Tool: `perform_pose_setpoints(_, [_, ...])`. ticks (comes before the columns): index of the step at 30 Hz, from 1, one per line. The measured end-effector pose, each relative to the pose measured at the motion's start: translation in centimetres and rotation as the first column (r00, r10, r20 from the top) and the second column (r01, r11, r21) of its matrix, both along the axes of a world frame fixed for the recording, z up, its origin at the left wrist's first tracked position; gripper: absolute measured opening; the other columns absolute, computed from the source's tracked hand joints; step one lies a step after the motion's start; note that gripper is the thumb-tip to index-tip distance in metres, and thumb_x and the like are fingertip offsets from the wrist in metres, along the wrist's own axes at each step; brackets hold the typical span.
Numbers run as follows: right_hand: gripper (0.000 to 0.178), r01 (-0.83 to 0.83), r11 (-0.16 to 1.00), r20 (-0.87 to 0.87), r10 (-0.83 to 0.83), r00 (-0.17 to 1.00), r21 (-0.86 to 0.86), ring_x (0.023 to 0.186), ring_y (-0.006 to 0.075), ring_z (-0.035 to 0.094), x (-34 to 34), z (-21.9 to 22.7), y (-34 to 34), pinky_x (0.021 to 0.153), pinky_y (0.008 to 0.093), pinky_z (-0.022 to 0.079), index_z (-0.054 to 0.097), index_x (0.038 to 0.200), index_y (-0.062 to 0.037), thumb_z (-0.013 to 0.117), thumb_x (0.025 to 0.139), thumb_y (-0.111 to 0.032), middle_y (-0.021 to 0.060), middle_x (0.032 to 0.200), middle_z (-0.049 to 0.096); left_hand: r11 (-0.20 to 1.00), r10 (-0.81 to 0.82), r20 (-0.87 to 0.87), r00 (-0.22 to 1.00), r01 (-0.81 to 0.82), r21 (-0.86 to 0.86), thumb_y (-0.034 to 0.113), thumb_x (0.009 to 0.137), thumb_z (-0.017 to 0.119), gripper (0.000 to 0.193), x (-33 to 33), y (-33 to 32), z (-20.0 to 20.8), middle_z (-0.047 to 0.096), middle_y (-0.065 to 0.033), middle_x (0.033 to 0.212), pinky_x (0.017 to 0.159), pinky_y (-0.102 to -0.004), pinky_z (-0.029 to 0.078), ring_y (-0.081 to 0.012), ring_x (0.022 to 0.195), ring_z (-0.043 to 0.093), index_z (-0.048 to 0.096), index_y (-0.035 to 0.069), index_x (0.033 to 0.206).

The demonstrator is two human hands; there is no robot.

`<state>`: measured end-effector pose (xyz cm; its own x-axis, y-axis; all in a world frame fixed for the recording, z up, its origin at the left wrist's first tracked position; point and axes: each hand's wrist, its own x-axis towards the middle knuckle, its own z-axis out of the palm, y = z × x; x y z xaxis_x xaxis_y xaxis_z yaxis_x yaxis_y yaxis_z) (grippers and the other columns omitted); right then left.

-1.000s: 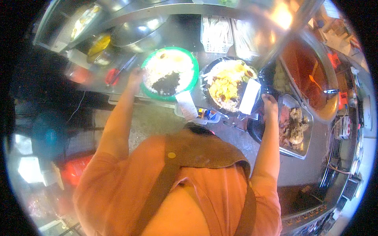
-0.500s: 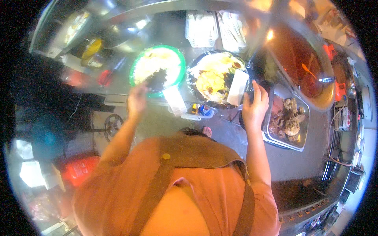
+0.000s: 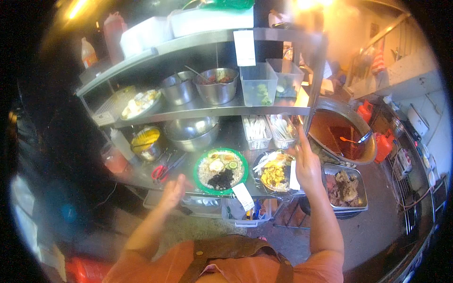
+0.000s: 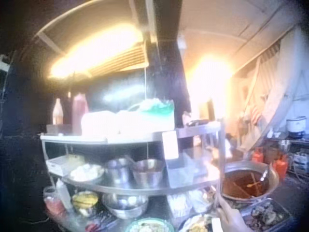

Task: The person assembles a meal in a foil container by adding rice, cucumber slices, a dark condiment, and a fried egg. They then add a sauce, place a receipt inside, and wrap the container in plastic film. The person repeats this process for a second container.

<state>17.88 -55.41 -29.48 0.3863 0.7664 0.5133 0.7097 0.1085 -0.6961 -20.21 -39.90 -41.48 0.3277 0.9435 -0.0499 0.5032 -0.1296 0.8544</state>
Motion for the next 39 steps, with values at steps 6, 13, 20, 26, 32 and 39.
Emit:
perform_pose_setpoints(6, [0.074, -0.136, 0.954, 0.231, 0.074, 0.970, 0.265, 0.121, 0.0353, 0.048, -3.9, 7.8, 4.0, 0.099, 0.0391, 0.039, 0.017, 0.147, -0.0087, 0.057, 0.085, 0.000, 0.0266, 0.132, 0.045, 0.628, -0.222, -0.182, 0.958, 0.283, 0.725, 0.032, 0.088, 0.057, 0.035, 3.1, 2.5, 17.3, 0.060, -0.0129, 0.089, 0.082, -0.0363, 0.044, -0.0265, 0.089, 0.056, 0.064, 0.004, 0.107])
perform_pose_setpoints(13, [0.049, -0.351, 0.933, 0.283, 0.315, 0.906, 0.084, 0.100, 0.0289, 0.062, -4.5, 10.1, 5.7, 0.093, 0.0386, 0.043, 0.050, 0.131, -0.0087, 0.058, 0.083, 0.001, 0.0163, 0.102, 0.065, 0.456, -0.198, -0.067, 0.978, 0.152, 0.877, 0.014, 0.084, 0.063, 0.020, 7.2, 6.8, 24.9, 0.065, -0.0121, 0.086, 0.074, -0.0335, 0.050, -0.0230, 0.081, 0.062, 0.068, 0.006, 0.101])
perform_pose_setpoints(20, [0.057, -0.688, 0.622, 0.040, 0.752, 0.658, -0.373, 0.098, 0.0275, 0.062, -5.3, 1.1, 9.9, 0.093, 0.0385, 0.043, 0.055, 0.119, 0.0086, 0.035, 0.099, -0.041, 0.0211, 0.104, 0.065, 0.619, -0.009, -0.530, 0.848, 0.421, 0.663, 0.053, 0.090, 0.045, 0.054, 5.8, -1.9, 13.3, 0.060, -0.0145, 0.060, 0.054, -0.0449, 0.051, -0.0346, 0.059, 0.062, 0.062, 0.008, 0.065])
perform_pose_setpoints(26, [0.054, -0.859, 0.292, -0.112, 0.923, 0.369, -0.420, 0.090, 0.0148, 0.061, -19.7, -8.5, 12.6, 0.082, 0.0285, 0.048, 0.040, 0.139, -0.0066, 0.059, 0.088, -0.007, 0.0161, 0.111, 0.062, 0.878, -0.360, -0.689, 0.630, -0.022, -0.479, 0.047, 0.088, 0.051, 0.050, -15.0, -14.7, -6.9, 0.062, -0.0166, 0.112, 0.083, -0.0477, 0.048, -0.0361, 0.099, 0.060, 0.063, 0.006, 0.112])
perform_pose_setpoints(32, [0.071, -0.949, 0.031, -0.361, 0.921, 0.149, -0.312, 0.093, 0.0139, 0.058, -39.0, -8.7, 10.5, 0.081, 0.0254, 0.047, 0.022, 0.147, -0.0142, 0.059, 0.088, -0.005, 0.0172, 0.127, 0.050, 0.828, 0.182, -0.531, 0.828, -0.420, -0.371, 0.039, 0.085, 0.059, 0.049, -31.5, -31.9, -9.3, 0.063, -0.0179, 0.111, 0.089, -0.0440, 0.046, -0.0347, 0.103, 0.059, 0.058, 0.004, 0.120])
perform_pose_setpoints(39, [0.076, -0.944, 0.205, -0.105, 0.965, 0.239, -0.260, 0.096, 0.0204, 0.060, -59.3, -7.1, 9.8, 0.083, 0.0307, 0.049, 0.020, 0.148, -0.0167, 0.059, 0.084, -0.001, 0.0187, 0.136, 0.043, 0.862, 0.359, -0.171, 0.917, -0.396, -0.315, 0.039, 0.090, 0.056, 0.048, -43.6, -36.9, -11.4, 0.061, -0.0177, 0.117, 0.092, -0.0401, 0.044, -0.0319, 0.105, 0.059, 0.056, 0.003, 0.122])
